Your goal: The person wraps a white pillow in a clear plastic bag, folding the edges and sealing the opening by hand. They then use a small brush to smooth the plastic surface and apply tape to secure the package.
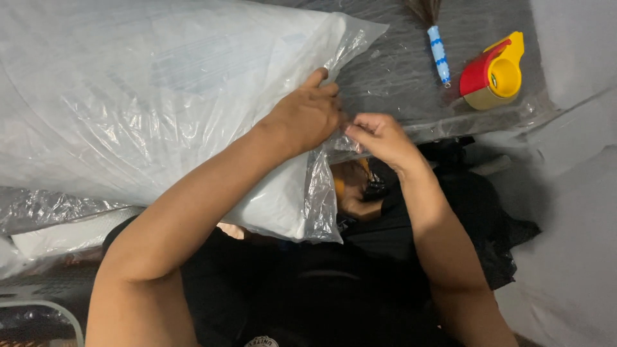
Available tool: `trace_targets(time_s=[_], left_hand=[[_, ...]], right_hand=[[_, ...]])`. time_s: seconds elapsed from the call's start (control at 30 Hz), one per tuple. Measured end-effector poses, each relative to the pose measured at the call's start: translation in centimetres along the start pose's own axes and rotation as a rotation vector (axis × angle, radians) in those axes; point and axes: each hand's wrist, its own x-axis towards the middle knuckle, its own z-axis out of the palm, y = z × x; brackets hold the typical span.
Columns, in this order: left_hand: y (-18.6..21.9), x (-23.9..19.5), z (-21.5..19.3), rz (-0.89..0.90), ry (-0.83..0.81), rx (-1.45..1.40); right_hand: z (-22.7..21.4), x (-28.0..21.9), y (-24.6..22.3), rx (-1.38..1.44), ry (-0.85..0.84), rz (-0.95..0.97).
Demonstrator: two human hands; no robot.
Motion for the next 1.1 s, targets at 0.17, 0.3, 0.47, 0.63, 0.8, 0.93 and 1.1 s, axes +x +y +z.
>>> trace_targets(time_s=[0.17,0.3,0.47,0.63,0.8,0.93,1.1], left_hand=[[-0.5,-1.4,0.6,0.057,0.225,-0.021],[-0.9,-2.1,1.5,0.101,0.362,-0.012],[-1.8,-3.2,1.2,0.127,0.499,-0.043],[-2.4,-4.6,-1.4,0.094,0.333,0.005],[-2.9,-5.3,-2.0,0.111,0.286,-0.045],[-3.1,-5.5,-1.7,0.123,0.310,-0.029],[-6.8,-6.9,-5.4,-0.011,0.396,-0.143]], right_hand=[[1.9,-0.3,-1.4,0.170,0.130,0.124],[3.2,-0.5,-1.1,0.341,0.243,0.235],[3.7,-0.7,-0.4,0.481,0.349,0.365],[4.6,-1.9,-0.5,0.698,0.376,0.399],[5.2,-2.9,-0.2,0.809,0.358,0.405],[5.6,-3.9,-1.0,0.867,0.407,0.427],[0.8,-6.1,2.1,0.901,0.551,0.361]])
